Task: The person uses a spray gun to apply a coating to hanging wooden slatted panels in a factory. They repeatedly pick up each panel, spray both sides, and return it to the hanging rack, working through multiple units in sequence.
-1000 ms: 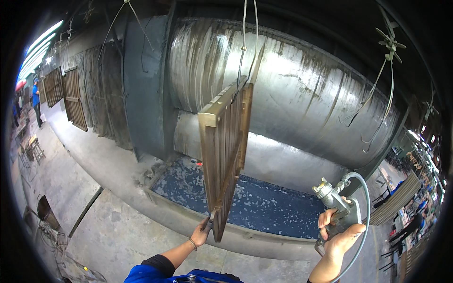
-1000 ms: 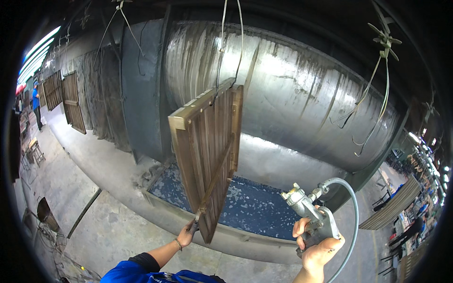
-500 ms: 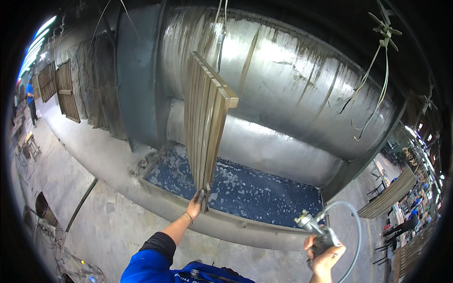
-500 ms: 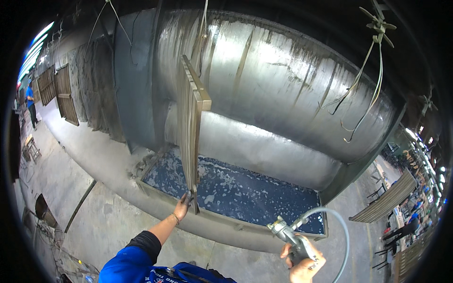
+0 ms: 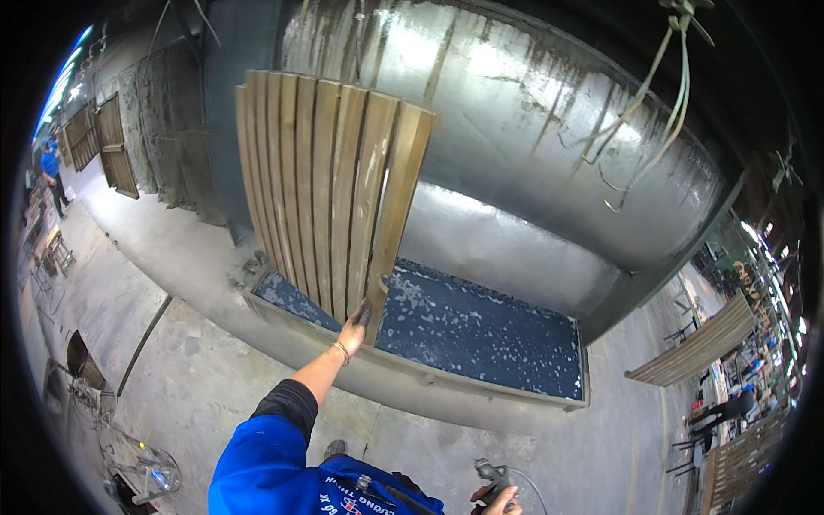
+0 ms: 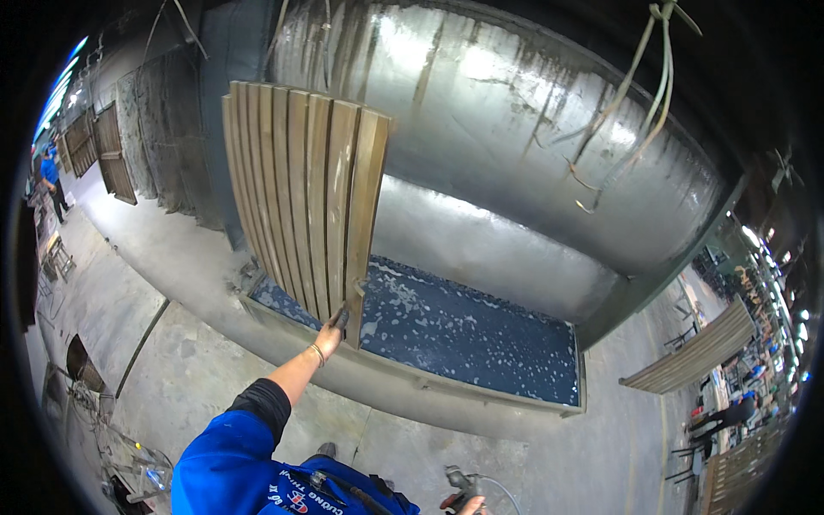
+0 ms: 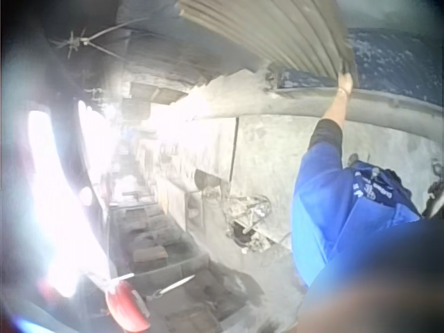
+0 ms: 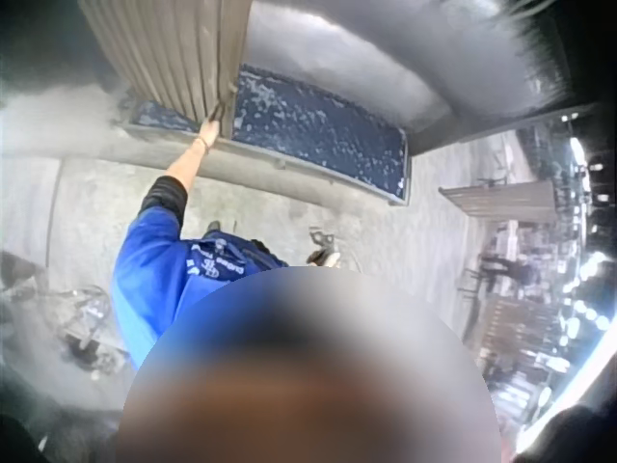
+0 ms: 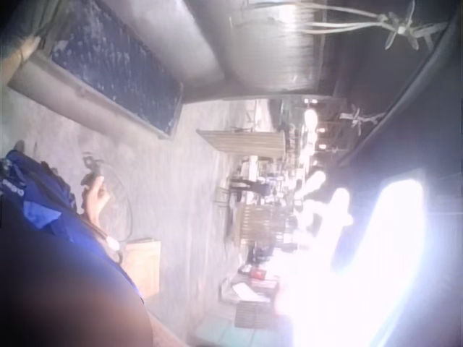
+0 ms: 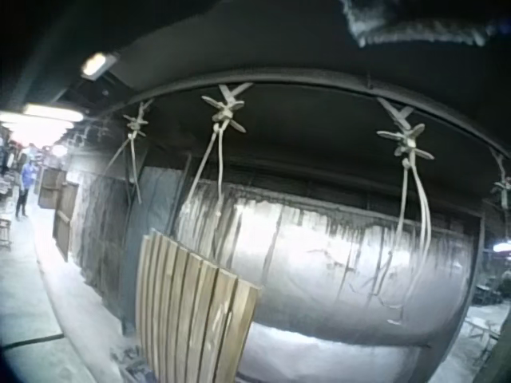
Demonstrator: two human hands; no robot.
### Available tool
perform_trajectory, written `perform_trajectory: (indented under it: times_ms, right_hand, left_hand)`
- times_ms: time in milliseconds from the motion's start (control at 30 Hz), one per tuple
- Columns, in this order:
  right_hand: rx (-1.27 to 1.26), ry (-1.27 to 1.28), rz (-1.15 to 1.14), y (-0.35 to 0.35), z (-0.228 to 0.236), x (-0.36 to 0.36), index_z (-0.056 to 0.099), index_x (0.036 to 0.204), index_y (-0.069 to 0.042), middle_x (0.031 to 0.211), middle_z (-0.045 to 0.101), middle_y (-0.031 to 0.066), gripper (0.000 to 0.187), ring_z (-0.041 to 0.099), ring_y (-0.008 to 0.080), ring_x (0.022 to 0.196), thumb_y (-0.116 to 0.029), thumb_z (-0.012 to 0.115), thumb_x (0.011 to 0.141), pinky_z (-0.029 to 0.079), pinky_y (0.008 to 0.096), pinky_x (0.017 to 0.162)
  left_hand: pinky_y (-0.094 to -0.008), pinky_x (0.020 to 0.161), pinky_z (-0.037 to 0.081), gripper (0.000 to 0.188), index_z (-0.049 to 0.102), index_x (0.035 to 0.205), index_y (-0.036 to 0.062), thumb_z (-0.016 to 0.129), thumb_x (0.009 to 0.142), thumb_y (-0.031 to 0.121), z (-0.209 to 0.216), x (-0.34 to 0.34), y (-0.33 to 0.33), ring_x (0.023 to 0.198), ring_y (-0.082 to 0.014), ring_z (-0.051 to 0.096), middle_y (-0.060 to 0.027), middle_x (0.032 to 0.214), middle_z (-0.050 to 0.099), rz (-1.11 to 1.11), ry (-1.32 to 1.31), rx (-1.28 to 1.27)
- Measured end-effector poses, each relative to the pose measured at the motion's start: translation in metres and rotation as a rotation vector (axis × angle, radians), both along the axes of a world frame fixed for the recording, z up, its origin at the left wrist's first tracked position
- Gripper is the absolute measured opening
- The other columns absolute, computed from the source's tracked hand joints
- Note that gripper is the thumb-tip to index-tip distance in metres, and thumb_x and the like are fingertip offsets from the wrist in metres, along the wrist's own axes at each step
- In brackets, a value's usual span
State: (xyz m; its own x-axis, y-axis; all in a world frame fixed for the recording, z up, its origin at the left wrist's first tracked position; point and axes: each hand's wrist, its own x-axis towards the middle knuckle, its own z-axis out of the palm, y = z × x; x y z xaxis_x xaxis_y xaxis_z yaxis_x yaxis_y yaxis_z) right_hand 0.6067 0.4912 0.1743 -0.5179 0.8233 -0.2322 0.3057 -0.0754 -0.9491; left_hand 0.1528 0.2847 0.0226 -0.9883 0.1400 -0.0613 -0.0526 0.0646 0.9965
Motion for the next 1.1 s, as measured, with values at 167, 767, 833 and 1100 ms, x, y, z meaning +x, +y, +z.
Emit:
perform_trajectory:
  times_ms: [167, 767, 833, 1100]
  right_hand:
    - [-0.024, 0.020, 0.083, 0.009, -0.003, 0.020, 0.069, 0.074, -0.007, 0.054, 0.052, -0.0037, 0.050, 0.040, 0.0049, 0.042, -0.041, 0.050, 0.107, 0.025, 0.0253, 0.040]
    - [0.151, 0.255, 0.415, 0.079, -0.004, -0.022, 0.068, 0.086, 0.003, 0.069, 0.062, 0.0025, 0.034, 0.053, 0.0086, 0.061, -0.025, 0.059, 0.105, 0.043, 0.0270, 0.058]
    - [0.009, 0.131, 0.348, 0.067, -0.025, -0.004, 0.065, 0.075, -0.005, 0.064, 0.059, -0.0009, 0.042, 0.043, 0.0060, 0.048, -0.033, 0.056, 0.106, 0.035, 0.0265, 0.048]
    - [-0.153, 0.059, 0.552, -0.014, -0.046, 0.019, 0.072, 0.088, 0.001, 0.075, 0.067, -0.0001, 0.036, 0.060, 0.0074, 0.073, -0.030, 0.064, 0.104, 0.050, 0.0266, 0.069]
  left_hand:
    - [-0.0371, 0.110, 0.043, 0.069, 0.038, 0.158, 0.0108, 0.051, 0.103, 0.051, 0.029, 0.001, 0.045, 0.139, -0.0277, 0.051, -0.0160, 0.152, 0.052, -0.045, -0.070, -0.112]
    - [-0.0321, 0.065, 0.058, 0.020, 0.071, 0.099, 0.0033, 0.064, 0.098, 0.023, -0.130, 0.236, -0.005, 0.078, -0.0210, 0.074, -0.0094, 0.088, 0.073, -0.233, -0.646, -0.195]
    - [-0.0338, 0.066, 0.059, 0.018, 0.069, 0.098, 0.0028, 0.063, 0.098, 0.020, -0.124, 0.247, -0.020, 0.075, -0.0215, 0.072, -0.0097, 0.085, 0.069, -0.118, -0.650, -0.097]
    - [-0.0375, 0.060, 0.055, 0.017, 0.059, 0.087, 0.0133, 0.059, 0.099, 0.026, -0.108, 0.184, -0.040, 0.064, -0.0178, 0.058, -0.0038, 0.074, 0.056, -0.192, -0.521, 0.048]
